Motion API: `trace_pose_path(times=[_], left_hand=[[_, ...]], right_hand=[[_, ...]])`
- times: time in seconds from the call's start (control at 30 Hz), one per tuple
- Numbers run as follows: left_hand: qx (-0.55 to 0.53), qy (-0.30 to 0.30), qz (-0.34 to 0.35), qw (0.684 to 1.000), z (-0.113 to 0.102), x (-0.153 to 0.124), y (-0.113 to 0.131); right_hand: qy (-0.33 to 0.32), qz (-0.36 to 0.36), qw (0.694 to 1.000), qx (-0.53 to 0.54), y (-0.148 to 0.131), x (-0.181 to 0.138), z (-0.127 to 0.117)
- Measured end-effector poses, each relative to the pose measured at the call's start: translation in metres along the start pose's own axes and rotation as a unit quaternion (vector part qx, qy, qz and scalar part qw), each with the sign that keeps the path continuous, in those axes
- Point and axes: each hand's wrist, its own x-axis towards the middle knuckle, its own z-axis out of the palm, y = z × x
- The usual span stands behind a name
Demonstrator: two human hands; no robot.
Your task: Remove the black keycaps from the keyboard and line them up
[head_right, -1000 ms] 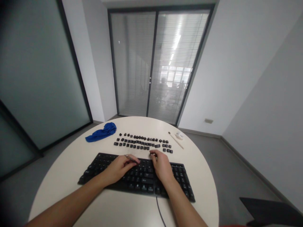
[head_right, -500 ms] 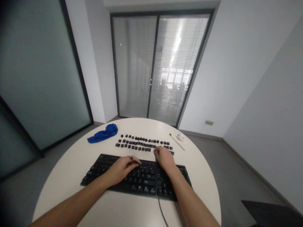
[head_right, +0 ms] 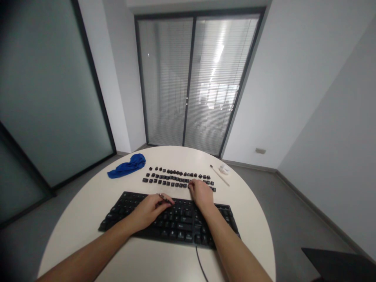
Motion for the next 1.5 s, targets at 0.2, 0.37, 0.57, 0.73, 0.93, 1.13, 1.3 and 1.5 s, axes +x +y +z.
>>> trace_pose_path(times=[0.2, 0.37, 0.57, 0.73, 0.93, 1.13, 1.3, 1.5], left_hand=[[-0.005, 0.001, -0.005, 1.000, 0.000, 0.000, 0.001], [-0.004, 0.004, -0.016, 1.000, 0.000, 0.000, 0.001], [-0.006, 0.016, -0.006, 1.000, -0.001, 0.000, 0.001], [-0.012, 0.028, -0.014, 0.999, -0.001, 0.000, 0.004], [0.010, 0.028, -0.036, 0.999, 0.000, -0.001, 0.006], [0.010, 0.028, -0.057, 0.998, 0.004, -0.001, 0.002], [-0.013, 0.027, -0.064, 0.997, 0.006, 0.000, 0.002], [0.060, 0.009, -0.066, 0.996, 0.007, -0.002, 0.004]], right_hand=[[0.006, 0.004, 1.000, 0.021, 0.001, 0.000, 0.002], [0.010, 0.016, 0.999, 0.048, 0.006, -0.001, 0.003], [-0.014, 0.005, 0.996, 0.086, 0.012, -0.007, -0.008], [-0.130, -0.102, 0.963, 0.213, 0.015, -0.029, -0.034], [-0.203, -0.189, 0.935, 0.220, 0.013, -0.050, -0.046], [-0.221, -0.183, 0.933, 0.219, 0.007, -0.052, -0.044], [-0.219, -0.195, 0.926, 0.237, 0.002, -0.053, -0.040], [-0.214, -0.213, 0.925, 0.230, -0.002, -0.052, -0.036]])
